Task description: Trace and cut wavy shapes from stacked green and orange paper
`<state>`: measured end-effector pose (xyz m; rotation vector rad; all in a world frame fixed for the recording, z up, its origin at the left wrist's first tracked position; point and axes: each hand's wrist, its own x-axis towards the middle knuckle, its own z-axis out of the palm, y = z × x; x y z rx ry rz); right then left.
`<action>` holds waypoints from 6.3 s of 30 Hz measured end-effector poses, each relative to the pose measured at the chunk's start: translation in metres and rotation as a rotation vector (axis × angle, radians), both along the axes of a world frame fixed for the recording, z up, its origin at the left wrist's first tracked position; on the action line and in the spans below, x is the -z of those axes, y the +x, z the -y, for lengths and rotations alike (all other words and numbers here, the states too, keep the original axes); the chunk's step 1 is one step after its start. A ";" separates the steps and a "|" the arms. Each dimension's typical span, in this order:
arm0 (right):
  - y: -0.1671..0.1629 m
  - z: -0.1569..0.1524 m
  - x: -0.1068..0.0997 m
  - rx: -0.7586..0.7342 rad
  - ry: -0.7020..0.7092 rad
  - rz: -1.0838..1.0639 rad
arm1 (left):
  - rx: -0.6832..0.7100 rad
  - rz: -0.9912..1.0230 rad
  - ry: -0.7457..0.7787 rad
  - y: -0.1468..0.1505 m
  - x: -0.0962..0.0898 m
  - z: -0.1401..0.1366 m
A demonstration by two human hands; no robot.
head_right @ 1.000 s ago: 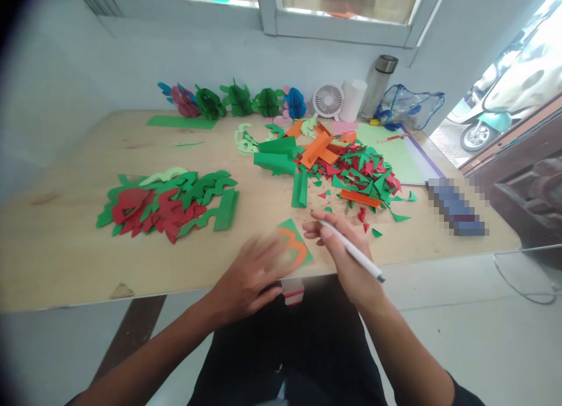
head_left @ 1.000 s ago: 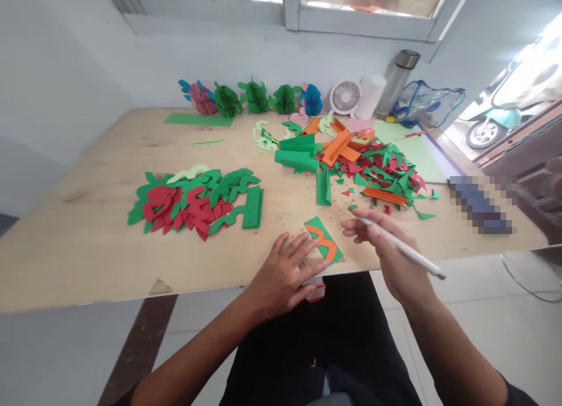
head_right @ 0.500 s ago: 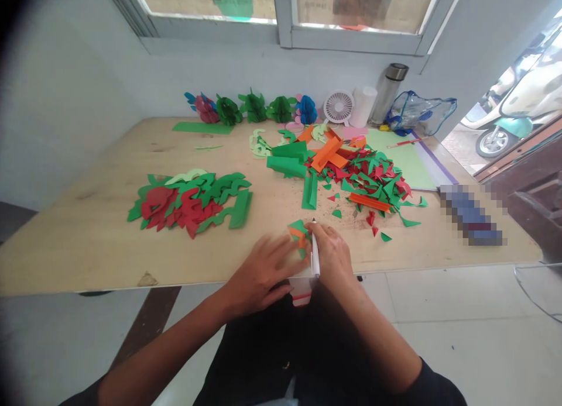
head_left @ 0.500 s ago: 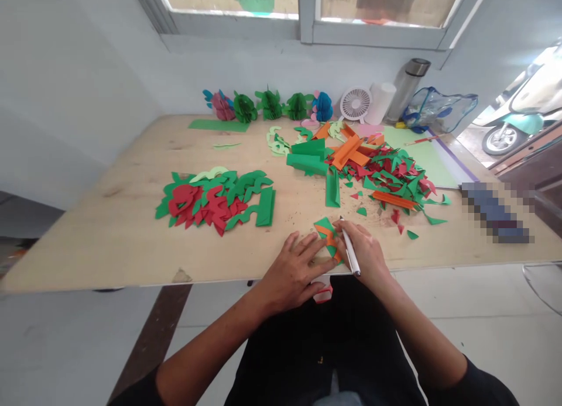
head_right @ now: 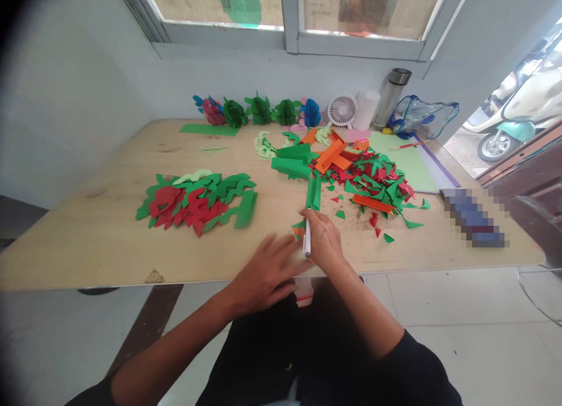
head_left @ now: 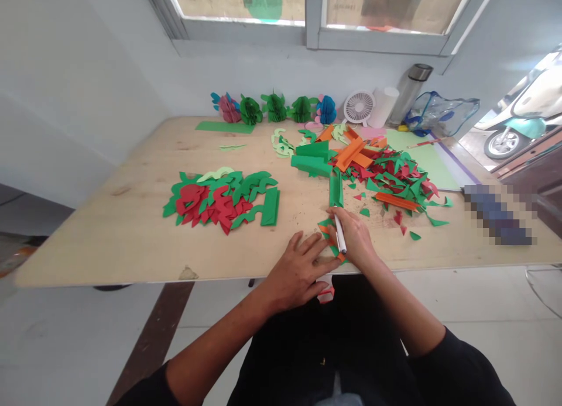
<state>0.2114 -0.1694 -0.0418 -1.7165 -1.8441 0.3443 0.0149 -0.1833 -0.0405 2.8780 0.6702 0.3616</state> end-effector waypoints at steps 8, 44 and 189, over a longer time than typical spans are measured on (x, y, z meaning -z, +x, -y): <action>0.002 -0.014 0.002 -0.006 -0.011 -0.032 | -0.003 0.002 -0.007 0.000 0.001 0.000; 0.009 0.002 -0.006 0.270 0.239 -0.921 | -0.575 0.451 -0.440 0.062 -0.015 -0.021; 0.001 0.034 0.001 0.431 0.193 -0.880 | -0.571 -0.128 0.127 -0.074 -0.013 -0.076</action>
